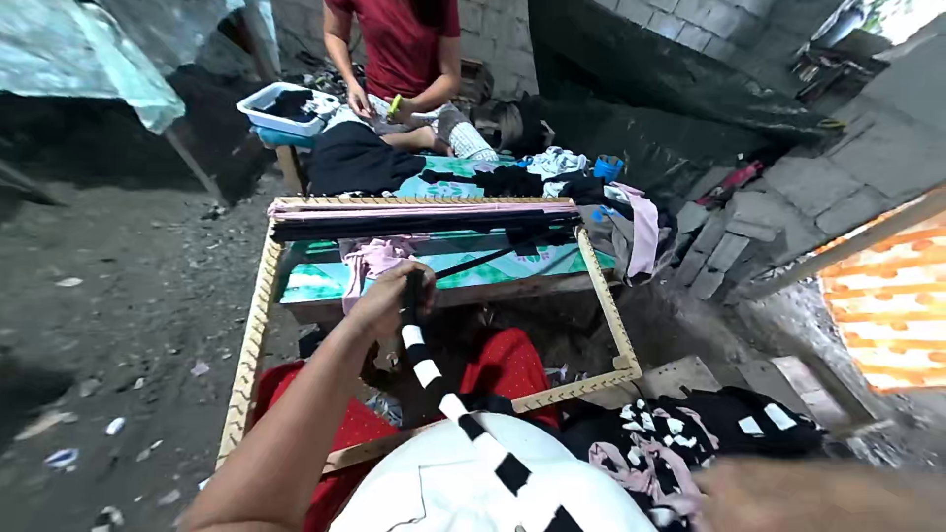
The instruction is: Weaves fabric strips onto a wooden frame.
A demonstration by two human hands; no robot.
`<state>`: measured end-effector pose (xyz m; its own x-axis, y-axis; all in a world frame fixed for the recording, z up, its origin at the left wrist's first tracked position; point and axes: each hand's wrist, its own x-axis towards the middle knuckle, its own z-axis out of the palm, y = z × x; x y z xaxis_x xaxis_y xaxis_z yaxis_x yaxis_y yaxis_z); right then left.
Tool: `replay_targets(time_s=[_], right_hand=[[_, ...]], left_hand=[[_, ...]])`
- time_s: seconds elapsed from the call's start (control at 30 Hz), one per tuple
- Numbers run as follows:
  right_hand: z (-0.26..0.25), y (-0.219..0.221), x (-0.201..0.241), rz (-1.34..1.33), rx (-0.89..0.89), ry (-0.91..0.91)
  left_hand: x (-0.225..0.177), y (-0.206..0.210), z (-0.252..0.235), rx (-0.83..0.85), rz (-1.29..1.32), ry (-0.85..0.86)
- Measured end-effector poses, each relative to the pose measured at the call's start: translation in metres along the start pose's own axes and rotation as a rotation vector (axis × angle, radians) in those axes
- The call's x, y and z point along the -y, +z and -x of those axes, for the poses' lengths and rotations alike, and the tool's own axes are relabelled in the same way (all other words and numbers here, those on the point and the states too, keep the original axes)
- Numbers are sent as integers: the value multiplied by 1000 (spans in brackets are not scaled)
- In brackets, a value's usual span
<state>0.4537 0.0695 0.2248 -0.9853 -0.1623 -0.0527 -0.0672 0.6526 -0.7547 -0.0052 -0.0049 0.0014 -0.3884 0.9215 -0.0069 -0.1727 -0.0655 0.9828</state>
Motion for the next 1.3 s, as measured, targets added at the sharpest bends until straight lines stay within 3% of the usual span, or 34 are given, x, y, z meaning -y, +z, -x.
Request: replay_targets(time_s=[0.1, 0.27, 0.33, 0.4, 0.5, 0.67, 0.73, 0.9, 1.0, 1.17, 1.3], right_hand=[[-40, -7, -81, 210, -267, 238], [-92, -34, -257, 322, -585, 991], [-96, -35, -309, 277, -684, 1228], [-95, -28, -339, 141, -754, 1345], [-94, -19, -355, -51, -819, 1337], [-92, 0, -374, -16, -881, 1254], [-92, 11, -385, -19, -940, 1228], [-89, 27, -400, -80, -1055, 1146], [-91, 31, -401, -136, -1090, 1115], [-89, 33, -403, -101, -1106, 1113], [-90, 32, -400, -98, -1126, 1117]], left_hand=[[-1, -12, 4, 29, 112, -63], [5, -24, -1, 110, 359, -129], [-1, -23, -3, 22, 406, -170], [-4, -23, -6, -80, 381, -229], [-3, -32, -13, -127, 211, -270], [-13, -58, -6, -139, -451, -265], [-19, -75, -1, -113, -578, -294], [-51, -130, 31, -83, -693, -329], [-73, -155, 50, -142, -515, -265], [-123, -154, 57, -444, -623, -120], [-138, -168, 42, -661, -794, -53]])
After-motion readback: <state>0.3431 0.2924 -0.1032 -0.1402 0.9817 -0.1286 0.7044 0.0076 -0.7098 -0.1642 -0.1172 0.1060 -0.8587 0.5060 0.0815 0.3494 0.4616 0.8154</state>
